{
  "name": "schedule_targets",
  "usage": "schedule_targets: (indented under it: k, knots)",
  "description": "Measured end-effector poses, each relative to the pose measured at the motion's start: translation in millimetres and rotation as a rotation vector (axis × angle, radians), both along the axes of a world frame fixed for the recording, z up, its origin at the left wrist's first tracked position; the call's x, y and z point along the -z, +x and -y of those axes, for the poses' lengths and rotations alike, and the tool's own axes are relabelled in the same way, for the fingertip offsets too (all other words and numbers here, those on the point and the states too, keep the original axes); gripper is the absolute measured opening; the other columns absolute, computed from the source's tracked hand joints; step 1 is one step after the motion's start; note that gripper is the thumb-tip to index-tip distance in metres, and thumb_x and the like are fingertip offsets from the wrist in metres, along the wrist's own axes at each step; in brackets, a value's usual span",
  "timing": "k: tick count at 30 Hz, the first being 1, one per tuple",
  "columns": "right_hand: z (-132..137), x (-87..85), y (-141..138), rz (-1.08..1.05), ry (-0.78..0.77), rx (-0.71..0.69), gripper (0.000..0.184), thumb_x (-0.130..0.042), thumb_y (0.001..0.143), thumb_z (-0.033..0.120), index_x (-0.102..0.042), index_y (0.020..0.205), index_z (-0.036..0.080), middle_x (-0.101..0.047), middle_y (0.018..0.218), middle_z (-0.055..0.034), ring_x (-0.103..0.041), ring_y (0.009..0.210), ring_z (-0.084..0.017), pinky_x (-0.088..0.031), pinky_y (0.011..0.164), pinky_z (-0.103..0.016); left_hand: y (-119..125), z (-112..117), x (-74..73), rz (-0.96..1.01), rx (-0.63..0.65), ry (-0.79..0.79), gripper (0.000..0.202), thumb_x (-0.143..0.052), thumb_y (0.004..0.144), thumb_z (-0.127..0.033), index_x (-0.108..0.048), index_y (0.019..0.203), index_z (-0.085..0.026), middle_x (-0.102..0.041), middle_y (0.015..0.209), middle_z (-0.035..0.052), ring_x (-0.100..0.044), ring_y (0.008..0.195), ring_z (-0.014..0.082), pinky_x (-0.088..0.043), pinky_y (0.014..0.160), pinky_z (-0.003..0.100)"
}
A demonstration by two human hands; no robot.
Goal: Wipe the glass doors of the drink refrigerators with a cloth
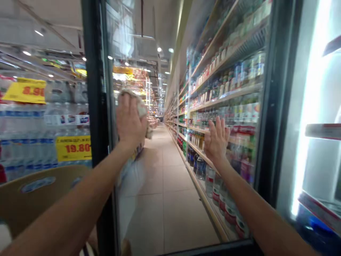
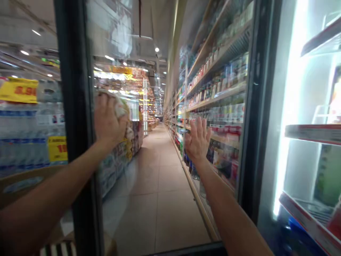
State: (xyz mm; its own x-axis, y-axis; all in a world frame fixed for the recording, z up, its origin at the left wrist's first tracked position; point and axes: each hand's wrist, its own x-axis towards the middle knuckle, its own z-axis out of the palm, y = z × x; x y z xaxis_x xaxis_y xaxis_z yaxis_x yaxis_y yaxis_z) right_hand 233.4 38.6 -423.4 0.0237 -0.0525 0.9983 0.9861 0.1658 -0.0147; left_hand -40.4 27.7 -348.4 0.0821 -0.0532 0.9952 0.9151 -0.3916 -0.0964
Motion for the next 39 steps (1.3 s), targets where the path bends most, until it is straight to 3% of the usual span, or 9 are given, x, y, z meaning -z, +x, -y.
schedule_targets:
  k: [2, 8, 15, 23, 27, 30, 33, 35, 39]
  knots:
    - [0.0, 0.2, -4.0, -0.023, -0.006, 0.002, 0.052, -0.028, 0.09, 0.033, -0.028, 0.141, 0.023, -0.031, 0.146, -0.0103, -0.02, 0.139, -0.024, -0.019, 0.109, -0.05, 7.6, -6.0, -1.7, 0.041, 0.011, 0.003, 0.062, -0.048, 0.082, -0.034, -0.031, 0.136, -0.008, -0.022, 0.15, 0.0126, -0.009, 0.14, 0.0294, -0.01, 0.114, 0.05]
    - [1.9, 6.7, -6.2, -0.026, 0.025, -0.051, 0.054, -0.026, 0.091, 0.031, -0.02, 0.144, 0.021, -0.036, 0.144, -0.0105, -0.023, 0.138, -0.022, -0.018, 0.11, -0.048, 79.0, -2.4, 56.8, -0.777, 0.143, -0.117, 0.046, -0.043, 0.088, -0.035, -0.041, 0.132, -0.021, -0.037, 0.144, 0.002, -0.026, 0.137, 0.0198, -0.02, 0.114, 0.037]
    - [2.5, 22.1, -15.2, -0.018, -0.048, -0.023, 0.058, -0.03, 0.09, 0.036, -0.018, 0.145, 0.018, -0.027, 0.148, -0.0133, -0.015, 0.14, -0.027, -0.015, 0.111, -0.05, 3.9, -3.7, -9.3, 0.061, -0.08, -0.071, 0.06, -0.043, 0.087, -0.038, -0.028, 0.137, -0.008, -0.013, 0.153, 0.0031, -0.007, 0.139, 0.0312, -0.008, 0.114, 0.049]
    - [-5.1, 60.9, -41.0, 0.084, -0.132, 0.012, 0.066, -0.033, 0.089, 0.037, -0.011, 0.145, 0.012, -0.02, 0.15, -0.0166, -0.006, 0.141, -0.029, -0.014, 0.11, -0.054, -11.6, -32.1, 61.4, -0.389, -0.054, -0.05, 0.059, -0.043, 0.084, -0.046, -0.034, 0.137, -0.02, -0.017, 0.153, -0.002, -0.017, 0.139, 0.028, -0.017, 0.114, 0.046]
    - [-12.9, 79.5, -51.4, 0.128, -0.158, 0.035, 0.069, -0.038, 0.086, 0.037, -0.013, 0.145, 0.011, -0.021, 0.149, -0.0167, -0.005, 0.141, -0.029, -0.012, 0.11, -0.053, -52.5, -61.2, 51.1, -0.109, -0.113, 0.063, 0.065, -0.037, 0.085, -0.041, -0.015, 0.144, -0.022, -0.005, 0.153, -0.0075, -0.01, 0.139, 0.0289, -0.012, 0.115, 0.052]
    - [-18.4, 77.9, -52.2, 0.105, -0.166, 0.028, 0.067, -0.038, 0.086, 0.037, -0.017, 0.144, 0.011, -0.022, 0.149, -0.0161, -0.005, 0.141, -0.028, -0.012, 0.111, -0.053, -12.8, -69.7, 54.5, -0.109, -0.072, 0.019, 0.066, -0.039, 0.086, -0.037, -0.015, 0.144, -0.017, -0.002, 0.154, -0.0021, -0.004, 0.14, 0.031, -0.01, 0.114, 0.055]
    - [-23.5, 76.5, -48.8, 0.12, -0.152, 0.021, 0.063, -0.037, 0.087, 0.034, -0.021, 0.143, 0.01, -0.027, 0.148, -0.0155, -0.007, 0.141, -0.026, -0.012, 0.111, -0.051, 45.9, -67.5, 69.6, -0.508, 0.027, 0.005, 0.06, -0.046, 0.086, -0.038, -0.027, 0.14, -0.02, -0.013, 0.153, 0.0021, -0.009, 0.141, 0.022, -0.017, 0.115, 0.043]
    - [-26.5, 78.6, -46.2, 0.147, -0.139, 0.022, 0.062, -0.037, 0.087, 0.032, -0.023, 0.142, 0.009, -0.03, 0.146, -0.0152, -0.009, 0.141, -0.025, -0.011, 0.112, -0.049, 52.4, -70.0, 66.6, -0.552, 0.022, -0.039, 0.056, -0.046, 0.087, -0.04, -0.032, 0.137, -0.022, -0.022, 0.151, 0.0024, -0.014, 0.14, 0.0206, -0.018, 0.114, 0.043]
    - [-31.8, 84.3, -45.2, 0.144, -0.138, 0.022, 0.063, -0.038, 0.086, 0.032, -0.023, 0.142, 0.008, -0.03, 0.146, -0.0157, -0.008, 0.141, -0.026, -0.011, 0.112, -0.049, 5.3, -87.2, 34.4, -0.005, 0.004, -0.06, 0.063, -0.042, 0.088, -0.04, -0.025, 0.139, -0.007, -0.013, 0.153, 0.0086, -0.011, 0.138, 0.0332, -0.012, 0.113, 0.053]
